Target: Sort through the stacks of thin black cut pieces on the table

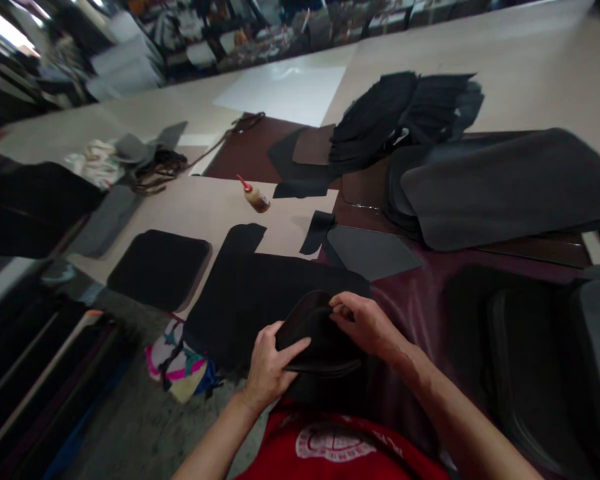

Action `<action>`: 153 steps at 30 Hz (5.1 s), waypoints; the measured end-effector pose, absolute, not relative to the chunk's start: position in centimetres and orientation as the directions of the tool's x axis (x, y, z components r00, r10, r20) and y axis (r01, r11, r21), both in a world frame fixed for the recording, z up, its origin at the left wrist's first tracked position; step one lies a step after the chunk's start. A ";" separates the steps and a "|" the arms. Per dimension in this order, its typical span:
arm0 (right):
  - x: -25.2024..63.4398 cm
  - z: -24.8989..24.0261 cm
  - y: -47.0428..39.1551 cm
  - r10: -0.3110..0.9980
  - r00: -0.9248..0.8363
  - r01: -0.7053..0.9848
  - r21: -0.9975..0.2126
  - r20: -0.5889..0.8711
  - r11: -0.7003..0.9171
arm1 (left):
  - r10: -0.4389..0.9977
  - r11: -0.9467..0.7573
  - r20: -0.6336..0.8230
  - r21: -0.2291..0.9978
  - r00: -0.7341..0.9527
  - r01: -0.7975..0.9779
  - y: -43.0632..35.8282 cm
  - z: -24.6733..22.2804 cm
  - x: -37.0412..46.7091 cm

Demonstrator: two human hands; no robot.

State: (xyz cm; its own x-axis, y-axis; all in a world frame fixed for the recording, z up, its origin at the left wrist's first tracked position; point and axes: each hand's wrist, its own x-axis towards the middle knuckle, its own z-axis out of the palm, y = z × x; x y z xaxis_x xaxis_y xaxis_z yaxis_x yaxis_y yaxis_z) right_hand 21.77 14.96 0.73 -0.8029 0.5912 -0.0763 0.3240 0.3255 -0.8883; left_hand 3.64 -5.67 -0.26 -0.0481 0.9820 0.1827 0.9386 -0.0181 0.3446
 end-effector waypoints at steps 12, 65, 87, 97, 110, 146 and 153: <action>27.6 3.8 13.1 0.232 -0.957 0.238 -0.932 -0.176 0.273 | 0.983 -0.037 0.181 0.362 -0.031 0.931 -5.6 -0.3 3.6; 27.3 1.9 12.1 0.345 -0.934 0.232 -0.889 -0.091 0.396 | 0.974 -0.099 0.225 0.320 0.026 0.942 -5.7 -0.5 3.5; 25.6 1.1 11.8 0.515 -0.855 0.267 -0.901 -0.058 0.342 | 0.972 -0.096 0.236 0.324 0.017 0.941 -5.4 -0.8 3.3; 23.5 0.1 12.3 0.650 -0.752 0.424 -0.835 -0.109 0.351 | 0.965 -0.112 0.260 0.308 0.030 0.945 -6.1 -1.3 3.0; 25.2 1.5 13.5 0.635 -0.771 0.308 -0.903 -0.052 0.301 | 0.983 -0.092 0.180 0.342 0.030 0.935 -5.7 -0.3 3.2; 26.7 0.7 11.1 0.495 -0.869 0.209 -0.915 -0.012 0.345 | 0.985 -0.084 0.171 0.334 0.027 0.939 -5.7 -0.5 3.3; 26.8 0.3 11.3 0.493 -0.870 0.208 -0.923 -0.023 0.323 | 0.986 -0.081 0.162 0.346 0.026 0.935 -5.9 -0.9 3.2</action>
